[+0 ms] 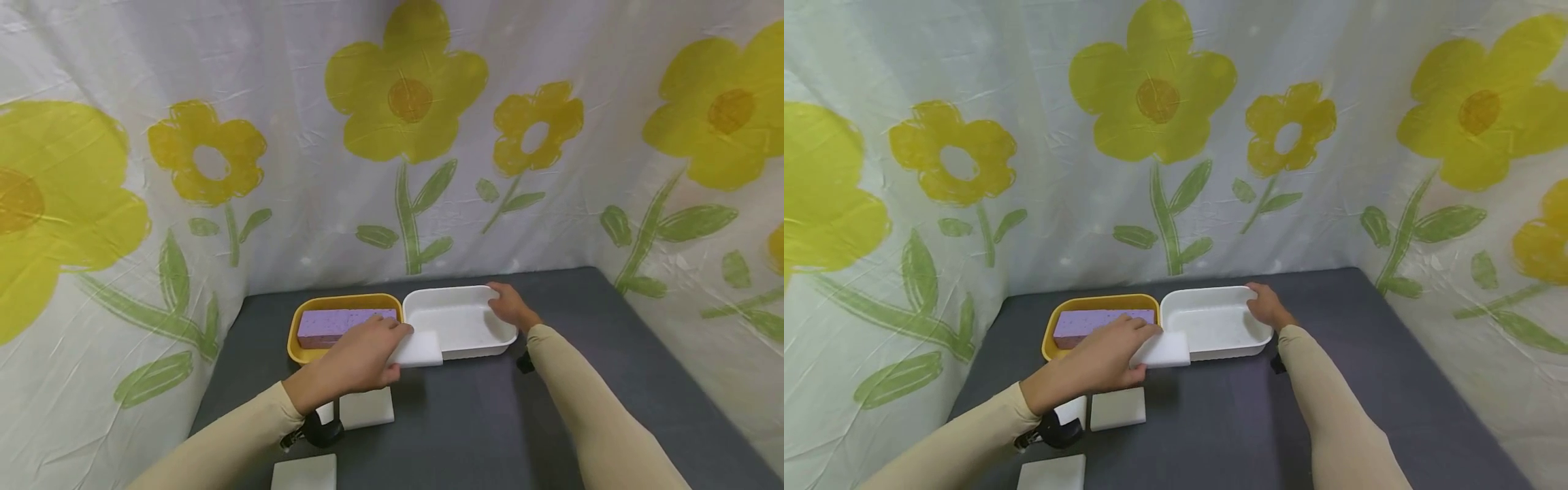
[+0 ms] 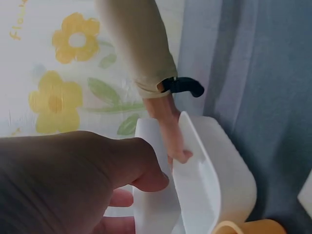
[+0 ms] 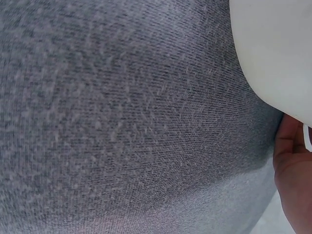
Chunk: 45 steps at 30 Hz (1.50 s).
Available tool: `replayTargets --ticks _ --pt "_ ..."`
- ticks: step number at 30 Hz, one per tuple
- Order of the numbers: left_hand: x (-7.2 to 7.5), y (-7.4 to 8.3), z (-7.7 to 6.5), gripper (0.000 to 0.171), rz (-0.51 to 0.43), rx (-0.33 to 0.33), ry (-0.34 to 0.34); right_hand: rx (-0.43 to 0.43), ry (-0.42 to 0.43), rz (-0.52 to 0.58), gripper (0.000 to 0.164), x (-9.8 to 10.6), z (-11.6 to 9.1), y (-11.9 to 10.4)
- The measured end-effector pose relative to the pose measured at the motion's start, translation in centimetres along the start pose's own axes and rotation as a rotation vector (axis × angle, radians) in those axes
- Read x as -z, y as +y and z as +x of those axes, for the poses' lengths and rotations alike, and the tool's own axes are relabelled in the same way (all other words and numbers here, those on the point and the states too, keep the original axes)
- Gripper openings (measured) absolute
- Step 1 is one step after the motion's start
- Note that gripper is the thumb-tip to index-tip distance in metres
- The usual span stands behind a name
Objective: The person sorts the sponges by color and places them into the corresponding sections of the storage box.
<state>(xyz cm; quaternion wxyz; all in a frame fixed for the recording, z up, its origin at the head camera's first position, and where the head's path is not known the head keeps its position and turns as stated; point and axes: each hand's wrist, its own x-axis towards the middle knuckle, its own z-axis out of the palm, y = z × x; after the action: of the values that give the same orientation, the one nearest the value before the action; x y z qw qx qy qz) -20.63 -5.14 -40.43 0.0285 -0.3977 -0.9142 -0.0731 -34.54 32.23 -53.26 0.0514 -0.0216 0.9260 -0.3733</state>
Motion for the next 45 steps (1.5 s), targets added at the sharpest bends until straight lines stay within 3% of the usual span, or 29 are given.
replayTargets --ticks 11,20,32,45 --pt "0.1 -0.4 4.0 0.06 0.001 -0.007 0.062 0.016 -0.005 0.025 0.06 0.4 -0.1 0.1" --pt "-0.6 0.1 6.8 0.05 0.003 0.015 0.017 -0.009 0.0 0.008 0.059 0.5 0.0 0.5" --pt "-2.9 2.0 11.3 0.044 0.043 0.016 -0.004 0.018 0.028 0.006 0.049 0.5 -0.6 -0.2" --pt "-6.4 2.3 14.0 0.045 0.049 0.054 -0.097 0.011 0.045 0.005 0.047 0.2 -0.3 0.3"
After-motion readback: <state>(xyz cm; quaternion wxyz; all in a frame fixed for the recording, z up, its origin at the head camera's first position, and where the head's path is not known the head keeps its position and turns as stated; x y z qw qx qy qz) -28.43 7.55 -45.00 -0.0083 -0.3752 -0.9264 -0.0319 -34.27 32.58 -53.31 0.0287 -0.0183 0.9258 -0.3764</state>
